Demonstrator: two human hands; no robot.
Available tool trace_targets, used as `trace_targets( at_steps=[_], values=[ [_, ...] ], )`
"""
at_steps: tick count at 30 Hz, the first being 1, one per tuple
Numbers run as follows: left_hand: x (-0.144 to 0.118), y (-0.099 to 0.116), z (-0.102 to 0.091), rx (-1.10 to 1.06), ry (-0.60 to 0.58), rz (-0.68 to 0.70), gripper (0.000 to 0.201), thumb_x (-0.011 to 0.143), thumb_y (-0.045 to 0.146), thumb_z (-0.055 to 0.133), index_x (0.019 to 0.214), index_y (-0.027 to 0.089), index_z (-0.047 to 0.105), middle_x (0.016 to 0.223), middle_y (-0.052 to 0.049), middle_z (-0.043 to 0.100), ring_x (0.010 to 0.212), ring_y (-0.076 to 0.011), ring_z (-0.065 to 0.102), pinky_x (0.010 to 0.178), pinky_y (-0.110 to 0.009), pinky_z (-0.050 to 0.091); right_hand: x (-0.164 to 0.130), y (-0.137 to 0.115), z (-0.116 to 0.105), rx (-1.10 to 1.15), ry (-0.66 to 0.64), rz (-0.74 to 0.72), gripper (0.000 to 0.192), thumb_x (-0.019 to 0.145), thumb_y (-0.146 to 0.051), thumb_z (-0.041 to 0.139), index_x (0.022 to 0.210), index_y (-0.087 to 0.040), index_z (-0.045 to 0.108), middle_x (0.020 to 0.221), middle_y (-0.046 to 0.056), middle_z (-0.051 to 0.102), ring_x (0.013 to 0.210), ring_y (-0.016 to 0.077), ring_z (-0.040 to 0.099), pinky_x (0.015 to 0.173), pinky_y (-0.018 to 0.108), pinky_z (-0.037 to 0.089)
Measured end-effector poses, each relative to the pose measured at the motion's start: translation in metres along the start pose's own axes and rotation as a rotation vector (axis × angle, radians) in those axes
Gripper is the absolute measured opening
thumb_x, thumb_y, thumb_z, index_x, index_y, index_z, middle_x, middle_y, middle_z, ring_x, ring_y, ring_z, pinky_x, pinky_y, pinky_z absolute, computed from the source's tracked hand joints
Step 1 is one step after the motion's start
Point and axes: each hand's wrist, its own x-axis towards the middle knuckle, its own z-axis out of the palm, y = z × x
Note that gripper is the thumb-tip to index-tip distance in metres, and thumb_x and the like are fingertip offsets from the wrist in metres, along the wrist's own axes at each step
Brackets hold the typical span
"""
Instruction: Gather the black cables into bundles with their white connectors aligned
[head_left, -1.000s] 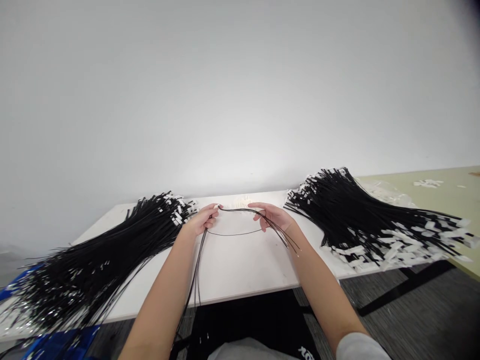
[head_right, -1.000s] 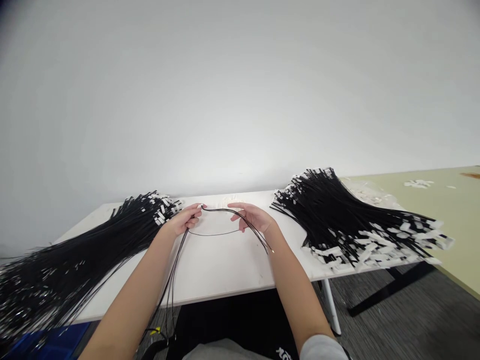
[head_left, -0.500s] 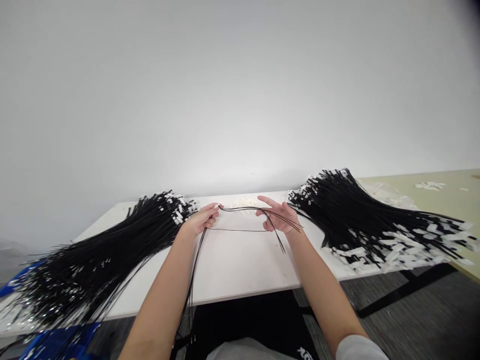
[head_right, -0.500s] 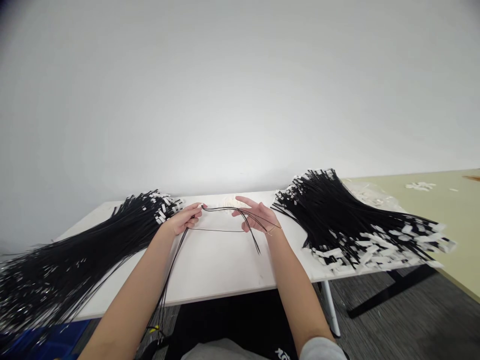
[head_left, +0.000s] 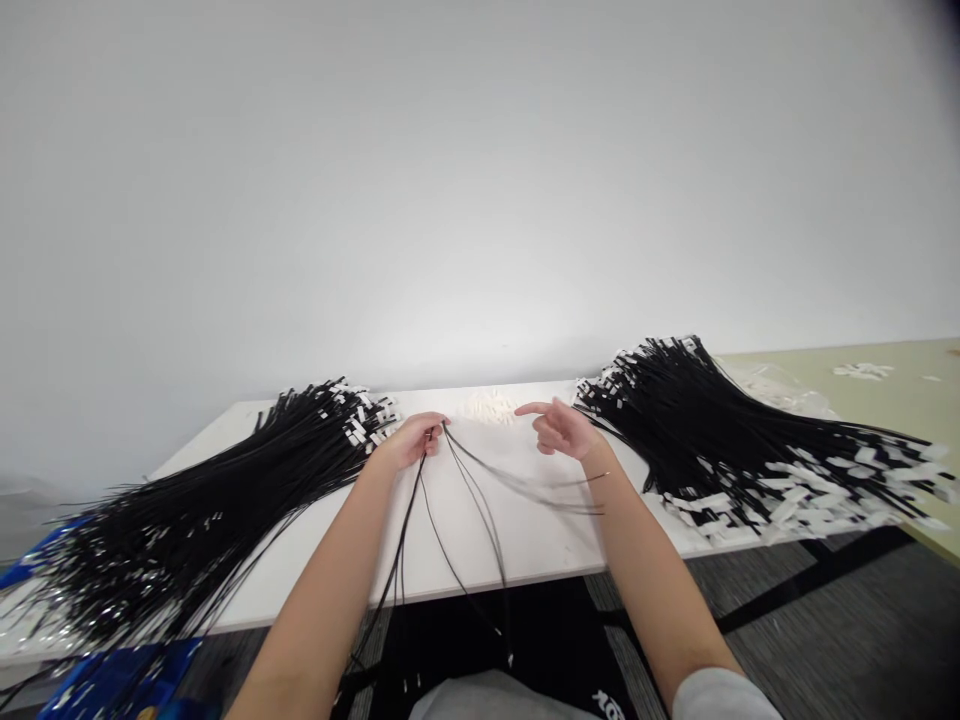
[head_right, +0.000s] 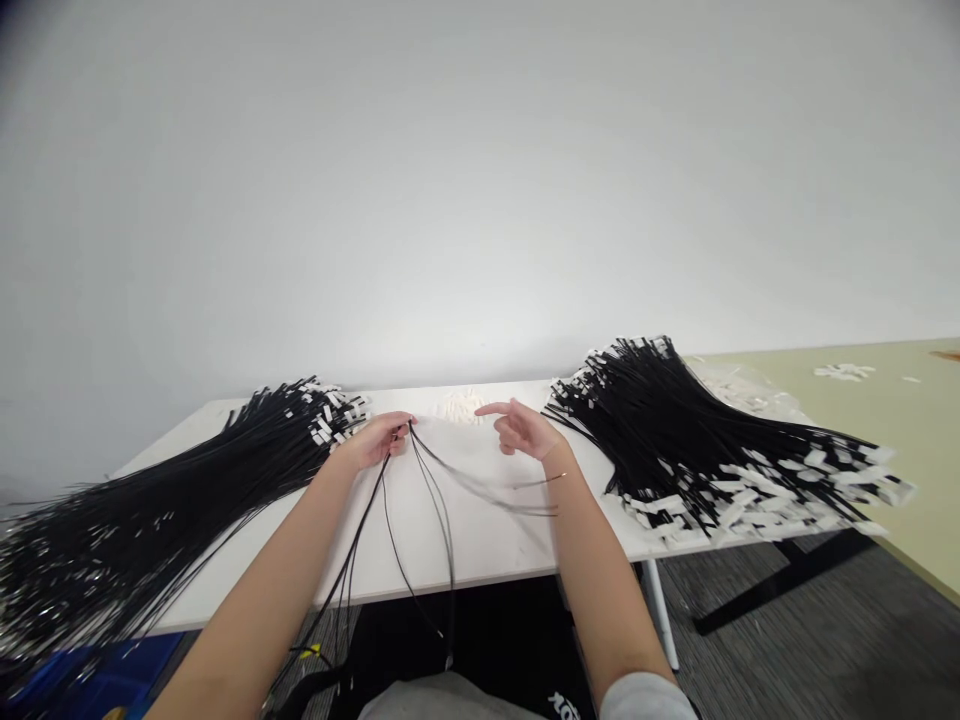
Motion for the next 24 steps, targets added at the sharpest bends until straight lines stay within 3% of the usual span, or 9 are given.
trace_targets(
  at_steps=[3, 5, 9, 12, 18, 24],
  values=[
    [0.001, -0.005, 0.009, 0.058, 0.008, -0.001, 0.016, 0.066, 0.021, 0.063, 0.078, 0.011, 0.059, 0.054, 0.003, 0.043, 0.039, -0.0043, 0.035, 0.039, -0.02, 0.028, 0.019, 0.014, 0.011, -0.463, 0.348, -0.023, 0.046, 0.082, -0.052, 0.035, 0.104, -0.019, 0.058, 0.054, -0.005, 0.041, 0.04, 0.007, 0.032, 0.051, 0.025, 0.038],
    [0.002, -0.007, 0.013, 0.065, 0.012, -0.003, 0.014, 0.065, 0.019, 0.062, 0.076, 0.01, 0.06, 0.054, 0.002, 0.044, 0.041, -0.0046, 0.036, 0.041, -0.021, 0.032, 0.028, 0.025, 0.016, -0.616, 0.47, -0.045, 0.033, 0.078, -0.042, 0.046, 0.099, -0.02, 0.06, 0.067, -0.001, 0.051, 0.052, 0.0093, 0.042, 0.061, 0.027, 0.041],
    [0.004, -0.008, 0.017, 0.026, 0.066, -0.019, 0.011, 0.063, 0.017, 0.061, 0.073, 0.01, 0.061, 0.053, 0.002, 0.043, 0.043, -0.0059, 0.04, 0.046, -0.022, 0.039, 0.033, 0.04, 0.018, -0.74, 0.46, -0.096, 0.022, 0.071, -0.027, 0.057, 0.091, -0.023, 0.065, 0.088, 0.003, 0.058, 0.081, 0.0153, 0.051, 0.081, 0.03, 0.037],
    [0.004, -0.008, 0.017, -0.01, 0.108, -0.054, 0.016, 0.063, 0.017, 0.06, 0.078, 0.011, 0.062, 0.051, 0.003, 0.041, 0.044, -0.007, 0.042, 0.05, -0.024, 0.044, 0.032, 0.042, 0.017, -0.791, 0.459, -0.1, 0.018, 0.07, -0.029, 0.058, 0.084, -0.022, 0.066, 0.091, 0.005, 0.059, 0.091, 0.0179, 0.051, 0.085, 0.03, 0.035],
    [0.0, -0.008, 0.025, 0.012, 0.059, -0.144, 0.011, 0.062, 0.019, 0.057, 0.071, 0.014, 0.059, 0.049, 0.003, 0.039, 0.043, -0.0084, 0.042, 0.049, -0.025, 0.046, 0.031, 0.043, 0.014, -0.784, 0.498, -0.055, 0.009, 0.066, -0.029, 0.06, 0.068, -0.02, 0.062, 0.077, 0.002, 0.06, 0.074, 0.0157, 0.053, 0.071, 0.029, 0.04],
    [-0.006, -0.013, 0.048, 0.042, -0.012, -0.18, 0.008, 0.061, 0.019, 0.05, 0.066, 0.016, 0.055, 0.041, 0.006, 0.028, 0.039, -0.0095, 0.037, 0.043, -0.025, 0.041, 0.032, 0.036, 0.023, -0.673, 0.489, -0.077, 0.026, 0.071, -0.029, 0.052, 0.095, -0.023, 0.062, 0.08, 0.001, 0.06, 0.059, 0.0099, 0.048, 0.06, 0.026, 0.042]
  ],
)
